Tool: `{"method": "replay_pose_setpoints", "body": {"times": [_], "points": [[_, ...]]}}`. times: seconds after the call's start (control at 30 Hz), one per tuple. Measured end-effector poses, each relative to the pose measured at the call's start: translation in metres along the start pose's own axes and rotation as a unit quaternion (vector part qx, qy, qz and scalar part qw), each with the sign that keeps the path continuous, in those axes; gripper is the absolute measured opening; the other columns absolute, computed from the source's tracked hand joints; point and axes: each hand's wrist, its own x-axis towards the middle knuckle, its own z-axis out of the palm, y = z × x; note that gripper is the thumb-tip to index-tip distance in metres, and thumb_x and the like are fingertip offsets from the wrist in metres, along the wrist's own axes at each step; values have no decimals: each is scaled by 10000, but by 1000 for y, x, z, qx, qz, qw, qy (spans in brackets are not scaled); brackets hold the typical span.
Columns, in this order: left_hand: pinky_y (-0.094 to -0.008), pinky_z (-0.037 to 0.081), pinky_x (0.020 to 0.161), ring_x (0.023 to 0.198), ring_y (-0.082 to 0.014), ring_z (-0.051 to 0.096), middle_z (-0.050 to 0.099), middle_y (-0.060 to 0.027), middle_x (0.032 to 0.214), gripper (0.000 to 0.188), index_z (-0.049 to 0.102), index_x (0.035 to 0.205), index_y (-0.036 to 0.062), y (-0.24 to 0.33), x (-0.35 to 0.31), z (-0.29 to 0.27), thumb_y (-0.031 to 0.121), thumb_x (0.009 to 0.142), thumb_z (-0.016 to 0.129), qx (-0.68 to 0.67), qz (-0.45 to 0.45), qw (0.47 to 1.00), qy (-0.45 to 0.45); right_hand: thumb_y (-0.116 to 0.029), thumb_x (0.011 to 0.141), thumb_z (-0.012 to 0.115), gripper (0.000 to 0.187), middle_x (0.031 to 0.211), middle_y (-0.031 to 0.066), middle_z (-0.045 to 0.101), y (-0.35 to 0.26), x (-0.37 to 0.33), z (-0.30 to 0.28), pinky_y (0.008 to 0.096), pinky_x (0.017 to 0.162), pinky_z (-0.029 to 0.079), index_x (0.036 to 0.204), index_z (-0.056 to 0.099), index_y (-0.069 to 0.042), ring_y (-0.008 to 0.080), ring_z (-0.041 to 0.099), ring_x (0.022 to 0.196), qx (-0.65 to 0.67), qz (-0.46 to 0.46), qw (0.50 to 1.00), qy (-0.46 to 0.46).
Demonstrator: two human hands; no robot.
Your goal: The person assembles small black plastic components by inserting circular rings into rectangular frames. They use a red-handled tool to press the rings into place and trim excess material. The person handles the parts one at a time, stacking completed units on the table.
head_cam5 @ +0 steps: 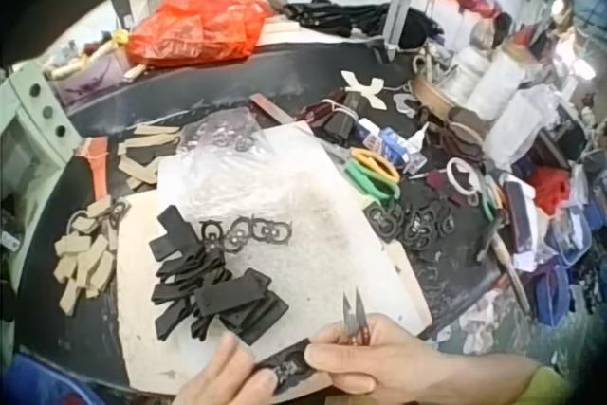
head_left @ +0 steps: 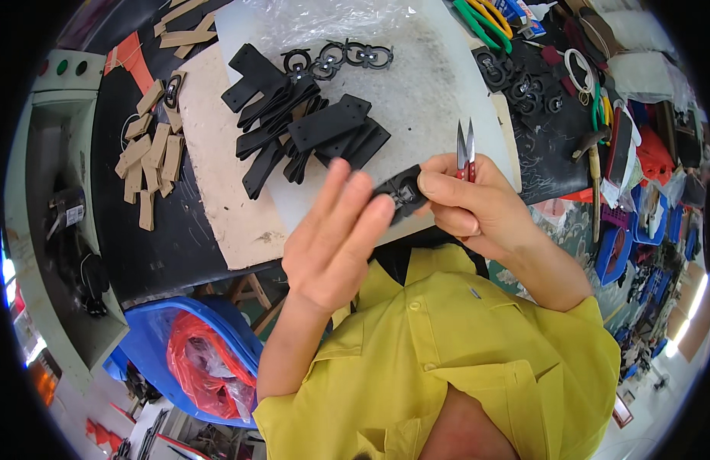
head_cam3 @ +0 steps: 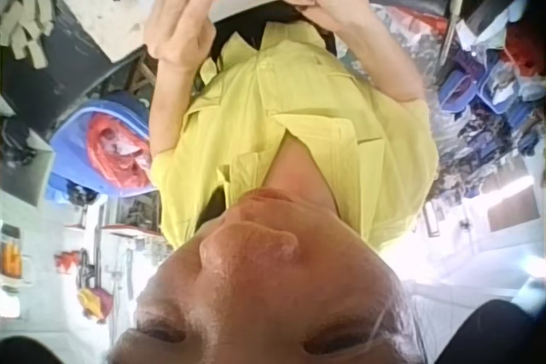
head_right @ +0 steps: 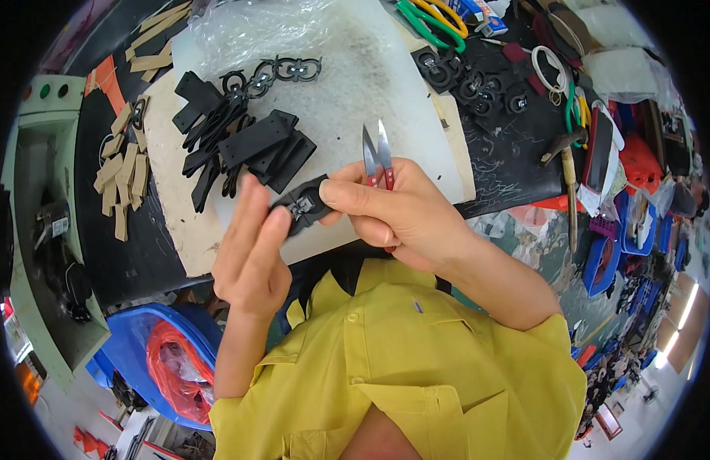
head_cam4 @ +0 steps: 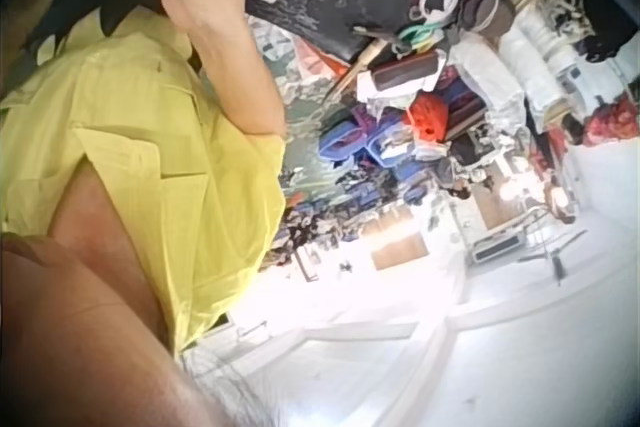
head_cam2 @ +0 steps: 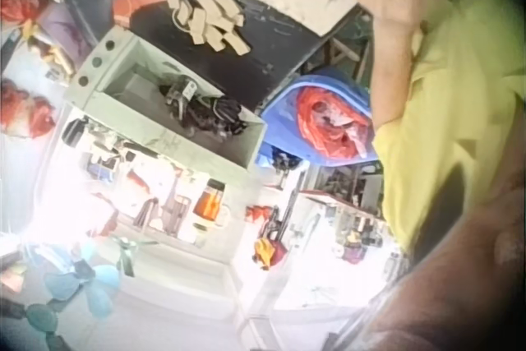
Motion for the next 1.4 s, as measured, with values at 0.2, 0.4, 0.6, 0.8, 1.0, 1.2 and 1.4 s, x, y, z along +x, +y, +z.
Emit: {"method": "replay_pose_setpoints", "body": {"times": [0.2,0.4,0.6,0.8,1.0,1.2,1.4], "points": [[-299,559,734,830,-216,661,649,-162,962,236,574,1076,-83,21,9,-22,57,887,568,-490,-590,641,14,-211,863,640,205,543,-21,502,5,4,-4,186,382,237,913,618,-13,12,360,422,-127,-57,990,9],[-235,508,580,618,-141,629,642,-108,770,148,582,930,-44,32,16,-20,93,876,601,-437,-582,686,-20,-214,872,630,196,560,-41,489,0,0,3,191,412,288,926,620,-26,11,398,462,-181,-65,981,-2],[-207,457,600,652,-94,599,644,-52,768,143,640,955,-8,-5,73,-3,22,816,633,-125,-269,946,-131,-206,867,611,146,562,-59,480,-53,0,-44,190,385,244,813,604,-70,13,378,438,-187,-254,930,190],[-321,462,684,743,-244,565,591,-84,798,146,670,896,33,-64,108,43,123,782,657,139,-98,964,-204,-233,825,669,230,650,4,542,-91,17,-101,214,503,384,897,656,-16,80,513,577,-525,-366,677,364],[-357,448,727,803,-263,548,578,-80,824,123,627,832,22,-64,111,46,112,762,674,133,-57,972,-187,-58,767,691,164,845,57,636,-63,27,-61,219,495,443,930,673,-68,109,573,598,-572,-479,614,258],[-231,469,575,625,-138,608,633,-72,761,139,624,904,-4,-16,103,18,-9,772,668,-79,-172,967,-172,-111,765,715,177,669,30,616,-44,27,-13,195,496,411,913,663,-28,71,527,551,-451,-369,802,132],[-201,521,599,681,-104,622,636,-72,766,168,627,942,-76,13,68,-3,-52,779,656,-263,-451,849,-81,-68,725,734,172,671,17,579,-20,14,0,202,473,399,871,663,-11,60,528,557,-446,-304,836,104]]}}
